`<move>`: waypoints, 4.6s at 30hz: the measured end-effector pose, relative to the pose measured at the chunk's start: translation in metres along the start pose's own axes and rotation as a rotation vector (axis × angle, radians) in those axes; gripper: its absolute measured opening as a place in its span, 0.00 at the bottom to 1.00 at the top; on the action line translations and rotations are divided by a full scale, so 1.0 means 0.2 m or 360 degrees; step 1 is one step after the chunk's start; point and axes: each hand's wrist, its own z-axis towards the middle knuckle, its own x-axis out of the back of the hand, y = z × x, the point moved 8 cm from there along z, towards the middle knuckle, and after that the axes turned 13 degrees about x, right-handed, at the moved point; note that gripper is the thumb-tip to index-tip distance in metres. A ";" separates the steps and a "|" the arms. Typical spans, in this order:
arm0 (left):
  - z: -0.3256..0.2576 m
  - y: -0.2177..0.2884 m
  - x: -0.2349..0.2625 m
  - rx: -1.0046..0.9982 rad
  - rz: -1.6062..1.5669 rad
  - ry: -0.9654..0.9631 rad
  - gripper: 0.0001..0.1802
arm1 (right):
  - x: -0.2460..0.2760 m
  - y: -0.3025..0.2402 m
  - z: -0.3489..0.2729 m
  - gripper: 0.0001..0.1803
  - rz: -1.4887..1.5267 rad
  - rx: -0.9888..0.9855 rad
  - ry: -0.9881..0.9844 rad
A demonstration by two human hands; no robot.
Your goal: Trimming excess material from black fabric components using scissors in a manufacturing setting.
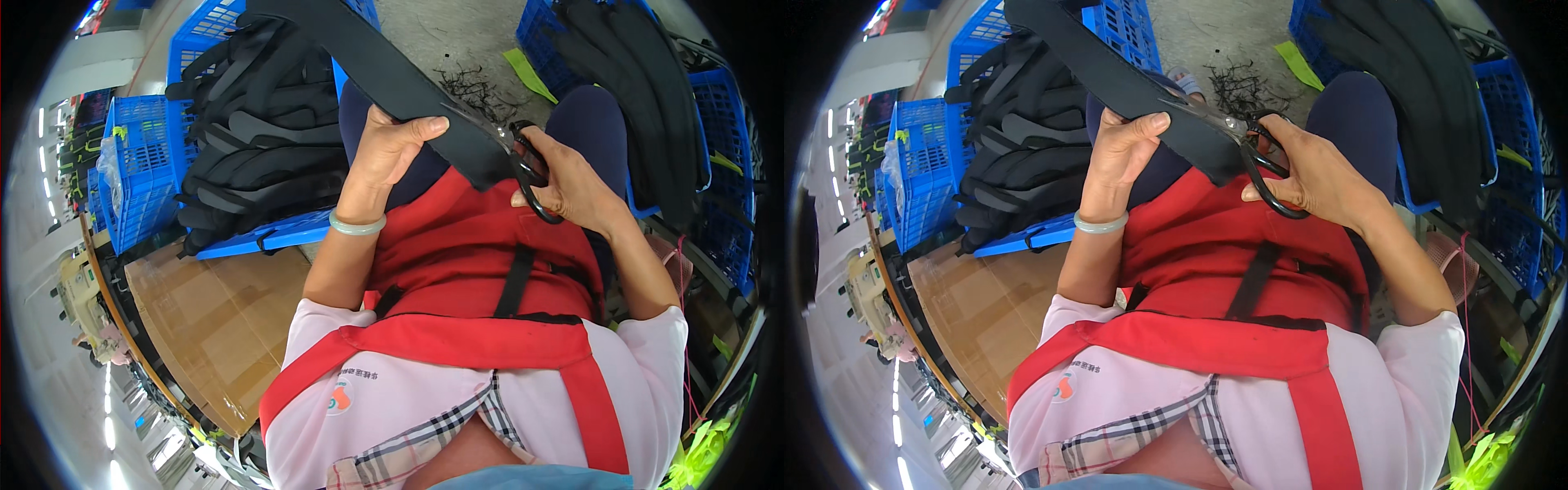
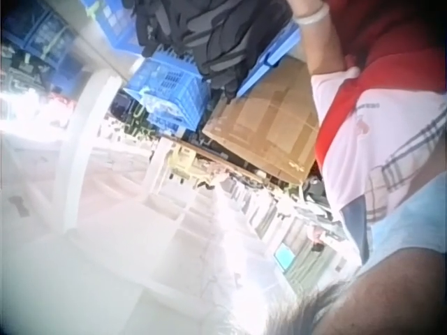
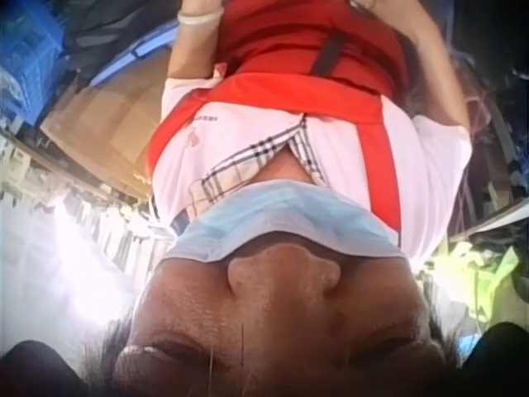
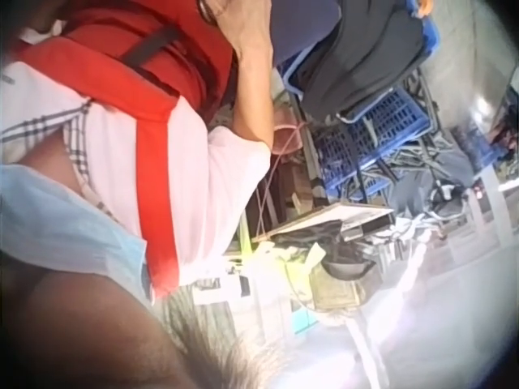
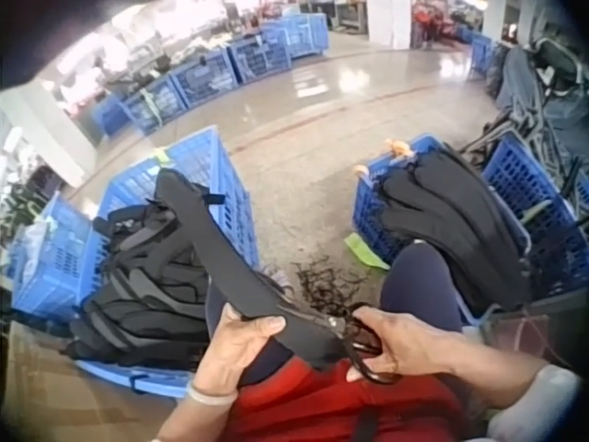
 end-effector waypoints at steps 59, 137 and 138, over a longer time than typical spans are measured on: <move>-0.04 0.04 0.02 -0.0081 -0.0282 0.0049 0.07 | -0.07 -0.03 0.12 0.31 -0.0076 0.0118 0.0384; -0.02 0.10 0.05 -0.0134 -0.0197 0.0102 0.07 | -0.15 -0.03 0.22 0.37 -0.0066 0.0092 0.0207; -0.02 0.10 0.05 -0.0132 -0.0208 0.0095 0.07 | -0.16 -0.02 0.22 0.37 -0.0066 0.0092 0.0206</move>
